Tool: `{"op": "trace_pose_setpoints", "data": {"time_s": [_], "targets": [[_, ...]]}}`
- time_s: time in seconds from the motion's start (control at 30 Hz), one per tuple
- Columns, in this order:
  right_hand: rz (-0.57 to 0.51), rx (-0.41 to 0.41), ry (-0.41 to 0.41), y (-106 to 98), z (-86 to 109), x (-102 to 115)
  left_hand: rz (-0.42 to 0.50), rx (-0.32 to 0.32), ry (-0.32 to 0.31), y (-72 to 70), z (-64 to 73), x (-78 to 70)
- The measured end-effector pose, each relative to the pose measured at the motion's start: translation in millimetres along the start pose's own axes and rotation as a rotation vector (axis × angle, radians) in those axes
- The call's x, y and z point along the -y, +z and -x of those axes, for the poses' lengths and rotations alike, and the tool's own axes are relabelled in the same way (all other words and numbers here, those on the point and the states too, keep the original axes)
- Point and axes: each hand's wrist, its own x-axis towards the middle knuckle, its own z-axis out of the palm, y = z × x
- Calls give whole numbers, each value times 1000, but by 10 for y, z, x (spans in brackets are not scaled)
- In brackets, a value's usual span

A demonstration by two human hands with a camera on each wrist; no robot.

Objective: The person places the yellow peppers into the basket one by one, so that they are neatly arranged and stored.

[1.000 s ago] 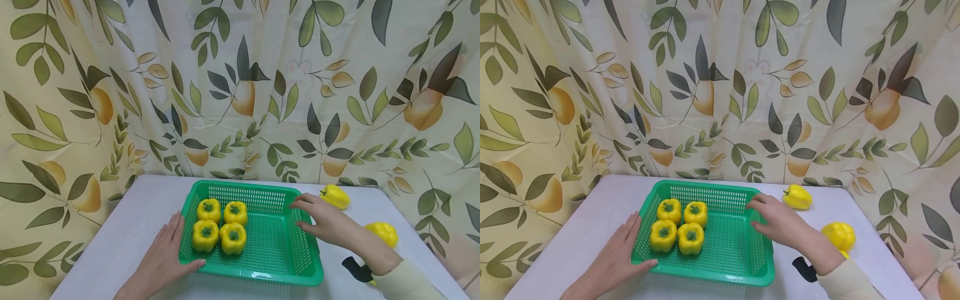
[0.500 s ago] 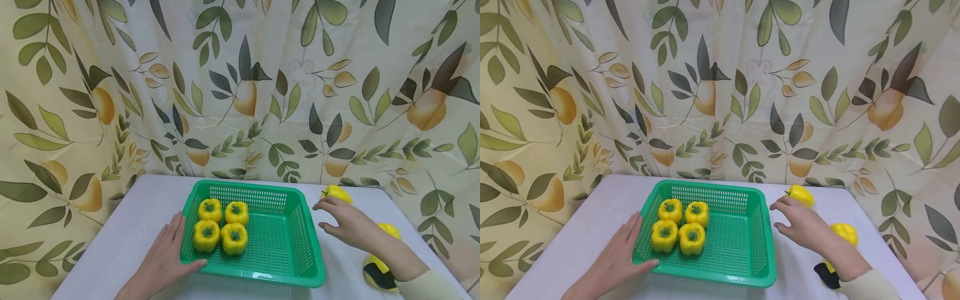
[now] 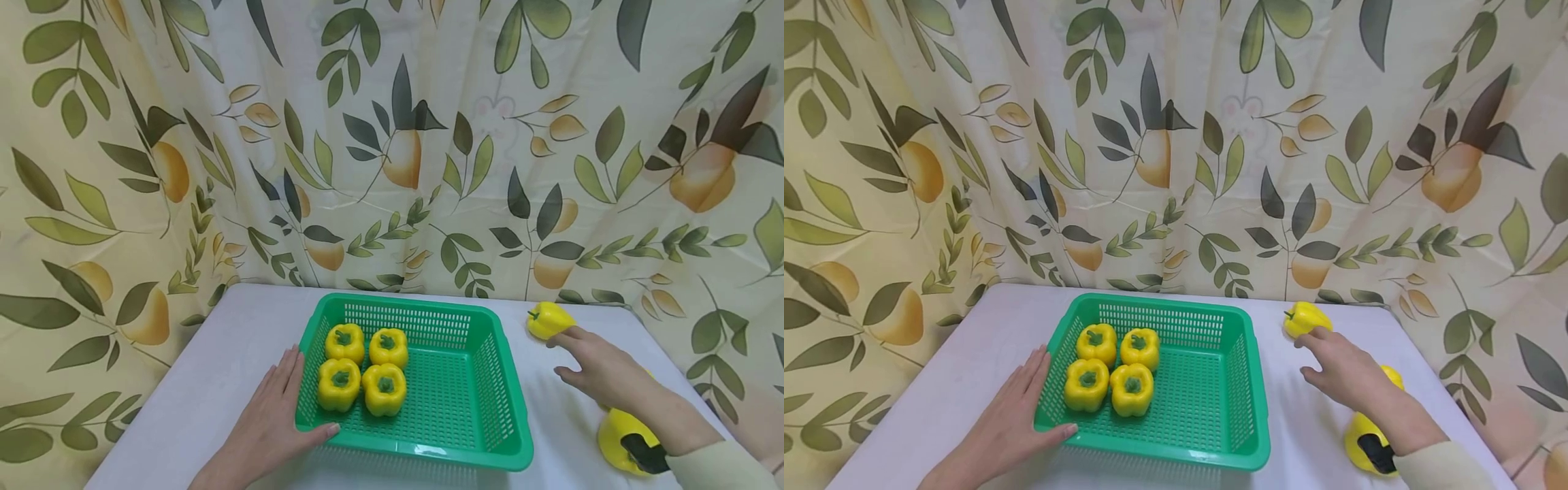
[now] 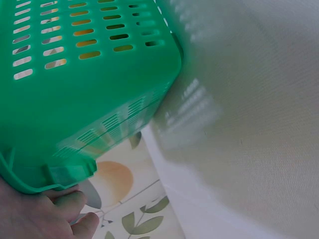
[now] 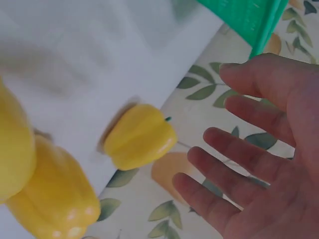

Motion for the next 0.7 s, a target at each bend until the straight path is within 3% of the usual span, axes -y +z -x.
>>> {"op": "trace_pose_setpoints", "data": {"time_s": [0.17,0.43,0.7], "targets": [[-17,73,72,4,59,-166,18,15,-3,-9,-11,-18],[39,95,122,38,145,-418,5,-8,11,-25,-17,-25],[39,172,188,110,212,-648,-1,-7,13,-13,-1,-12]]}}
